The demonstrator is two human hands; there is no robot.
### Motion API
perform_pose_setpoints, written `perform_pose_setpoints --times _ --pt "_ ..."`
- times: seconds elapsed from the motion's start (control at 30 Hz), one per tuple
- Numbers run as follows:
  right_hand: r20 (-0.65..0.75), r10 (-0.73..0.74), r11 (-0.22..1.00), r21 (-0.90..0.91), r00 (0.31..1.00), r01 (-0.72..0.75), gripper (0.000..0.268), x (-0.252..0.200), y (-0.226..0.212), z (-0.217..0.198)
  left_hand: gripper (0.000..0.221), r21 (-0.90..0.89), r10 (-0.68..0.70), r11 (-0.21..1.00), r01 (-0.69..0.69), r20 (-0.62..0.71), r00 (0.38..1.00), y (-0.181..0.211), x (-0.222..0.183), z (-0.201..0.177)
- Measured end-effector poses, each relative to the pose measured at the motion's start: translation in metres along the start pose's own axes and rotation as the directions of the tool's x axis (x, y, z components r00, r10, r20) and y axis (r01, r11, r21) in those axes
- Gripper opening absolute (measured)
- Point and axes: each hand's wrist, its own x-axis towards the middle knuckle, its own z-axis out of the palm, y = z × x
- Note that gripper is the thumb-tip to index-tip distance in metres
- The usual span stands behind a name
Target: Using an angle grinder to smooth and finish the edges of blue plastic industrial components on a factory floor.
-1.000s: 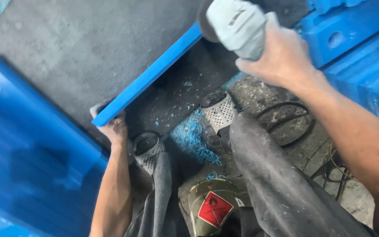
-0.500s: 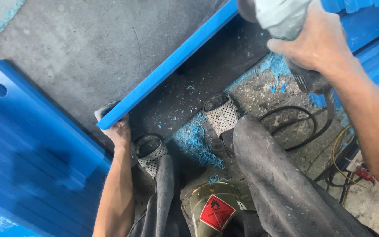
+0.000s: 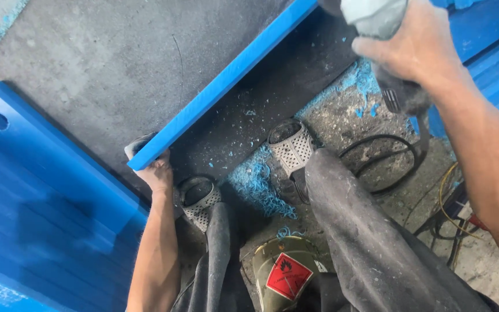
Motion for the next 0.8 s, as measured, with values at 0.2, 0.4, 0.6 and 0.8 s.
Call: perform_pose_setpoints --times 0.2,0.4,0.6,0.8 --pt "-0.008 0.153 0.985 0.087 0.988 -0.152 0.070 -0.011 0.019 -0.007 0.029 -0.006 -0.033 0.999 0.033 0.001 0.999 0.009 0.002 -0.002" --pt "0.028 0.233 0.971 0.053 0.972 -0.234 0.074 -0.051 0.021 -0.008 0.026 -0.305 -0.194 0.936 0.176 -0.030 0.981 -0.004 -0.002 0.003" --pt "-0.006 0.071 0.997 0.024 0.997 -0.071 0.069 -0.045 -0.003 -0.008 0.028 0.056 0.070 0.996 -0.068 -0.035 0.997 0.014 0.003 -0.001" --pt "0.063 -0.109 0.993 0.053 0.992 0.106 0.067 -0.031 -0.034 0.009 0.030 -0.014 0.031 0.999 -0.032 -0.058 0.998 0.016 0.003 0.000"
